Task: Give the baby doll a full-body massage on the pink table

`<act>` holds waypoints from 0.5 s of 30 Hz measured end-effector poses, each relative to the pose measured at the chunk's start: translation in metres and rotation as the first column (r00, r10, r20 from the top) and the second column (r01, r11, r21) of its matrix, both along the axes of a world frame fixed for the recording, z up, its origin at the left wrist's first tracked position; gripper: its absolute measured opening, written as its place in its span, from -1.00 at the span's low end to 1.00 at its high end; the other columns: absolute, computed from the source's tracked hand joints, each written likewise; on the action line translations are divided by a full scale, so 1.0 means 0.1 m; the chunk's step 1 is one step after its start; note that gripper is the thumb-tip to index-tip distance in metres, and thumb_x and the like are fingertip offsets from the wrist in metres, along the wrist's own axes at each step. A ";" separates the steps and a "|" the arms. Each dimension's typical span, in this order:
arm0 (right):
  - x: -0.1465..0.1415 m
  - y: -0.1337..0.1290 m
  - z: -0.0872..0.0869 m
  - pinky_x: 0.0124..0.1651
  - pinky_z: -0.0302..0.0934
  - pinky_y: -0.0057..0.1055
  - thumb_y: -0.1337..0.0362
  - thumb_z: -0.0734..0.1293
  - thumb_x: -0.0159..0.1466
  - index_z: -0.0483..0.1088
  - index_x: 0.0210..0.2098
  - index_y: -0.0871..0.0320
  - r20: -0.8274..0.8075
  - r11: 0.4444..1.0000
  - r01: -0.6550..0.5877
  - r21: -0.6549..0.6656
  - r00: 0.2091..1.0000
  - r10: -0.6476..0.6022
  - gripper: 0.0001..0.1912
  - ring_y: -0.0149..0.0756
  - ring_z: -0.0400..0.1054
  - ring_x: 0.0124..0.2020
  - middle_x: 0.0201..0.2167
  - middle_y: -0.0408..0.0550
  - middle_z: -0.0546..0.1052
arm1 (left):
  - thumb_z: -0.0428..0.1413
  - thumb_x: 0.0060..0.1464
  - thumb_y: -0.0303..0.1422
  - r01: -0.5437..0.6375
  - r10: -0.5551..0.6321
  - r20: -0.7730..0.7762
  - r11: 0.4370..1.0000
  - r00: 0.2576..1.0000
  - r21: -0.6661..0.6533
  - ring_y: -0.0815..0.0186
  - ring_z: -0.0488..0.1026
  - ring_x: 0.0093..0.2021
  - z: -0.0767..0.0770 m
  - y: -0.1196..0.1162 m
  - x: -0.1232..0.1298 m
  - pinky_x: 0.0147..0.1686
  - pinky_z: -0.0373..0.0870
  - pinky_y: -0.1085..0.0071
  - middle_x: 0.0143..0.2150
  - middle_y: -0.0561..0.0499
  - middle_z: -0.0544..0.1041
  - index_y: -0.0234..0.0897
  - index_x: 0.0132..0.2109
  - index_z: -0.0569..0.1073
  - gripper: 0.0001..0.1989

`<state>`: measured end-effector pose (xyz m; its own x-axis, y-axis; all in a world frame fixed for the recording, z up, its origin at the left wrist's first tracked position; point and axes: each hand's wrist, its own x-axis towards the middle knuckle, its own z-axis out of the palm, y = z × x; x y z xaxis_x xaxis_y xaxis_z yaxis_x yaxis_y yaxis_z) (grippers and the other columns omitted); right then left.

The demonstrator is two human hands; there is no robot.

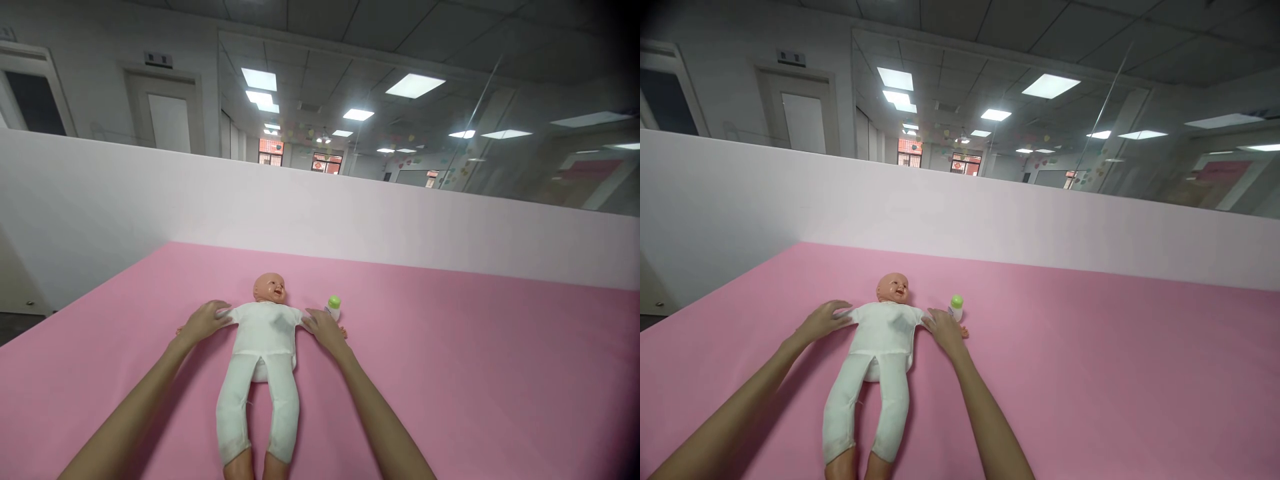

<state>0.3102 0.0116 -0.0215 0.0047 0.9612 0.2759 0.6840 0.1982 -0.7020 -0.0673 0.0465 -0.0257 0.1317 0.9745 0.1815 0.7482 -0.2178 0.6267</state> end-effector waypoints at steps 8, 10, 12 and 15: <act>-0.75 0.61 0.15 0.37 0.11 -0.19 -0.24 -0.03 0.47 0.34 0.30 0.15 -0.378 0.997 -0.047 -0.060 0.925 0.021 -0.25 -0.12 0.30 0.33 0.30 0.15 0.44 | -0.15 0.38 0.02 -0.150 0.140 0.310 0.989 0.941 0.009 -0.04 0.37 0.32 0.19 0.31 1.01 0.25 0.25 0.10 0.34 -0.27 0.43 -0.30 0.31 0.40 -0.38; -0.86 0.68 0.13 0.36 0.11 -0.21 -0.29 -0.10 0.45 0.37 0.27 0.22 -0.375 0.992 -0.064 -0.106 0.927 0.020 -0.15 -0.10 0.29 0.34 0.28 0.21 0.45 | -0.24 0.40 0.03 -0.102 0.101 0.311 0.995 0.945 -0.014 -0.05 0.32 0.36 0.19 0.36 1.14 0.28 0.21 0.08 0.34 -0.24 0.44 -0.25 0.26 0.45 -0.37; -0.91 0.70 0.10 0.33 0.14 -0.21 -0.33 -0.16 0.42 0.42 0.21 0.25 -0.373 0.986 -0.079 -0.144 0.927 0.020 -0.07 -0.08 0.33 0.30 0.24 0.23 0.49 | -0.31 0.41 0.06 -0.069 0.076 0.318 0.997 0.945 -0.031 -0.08 0.34 0.34 0.17 0.37 1.20 0.28 0.22 0.04 0.32 -0.22 0.47 -0.22 0.21 0.49 -0.34; -0.95 0.69 0.07 0.23 0.23 -0.20 -0.37 -0.15 0.40 0.48 0.12 0.20 -0.346 0.989 -0.043 -0.143 0.938 -0.009 -0.06 -0.04 0.42 0.19 0.11 0.18 0.58 | -0.33 0.38 0.13 -0.072 0.087 0.337 0.996 0.937 -0.058 -0.14 0.39 0.29 0.14 0.37 1.20 0.24 0.23 -0.02 0.26 -0.28 0.51 -0.24 0.20 0.49 -0.28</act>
<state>0.2157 0.0804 -0.0142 0.0575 0.9915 0.1171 0.3918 0.0855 -0.9161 0.0530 0.0836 -0.0113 -0.0083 0.9873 0.1588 0.5035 -0.1331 0.8537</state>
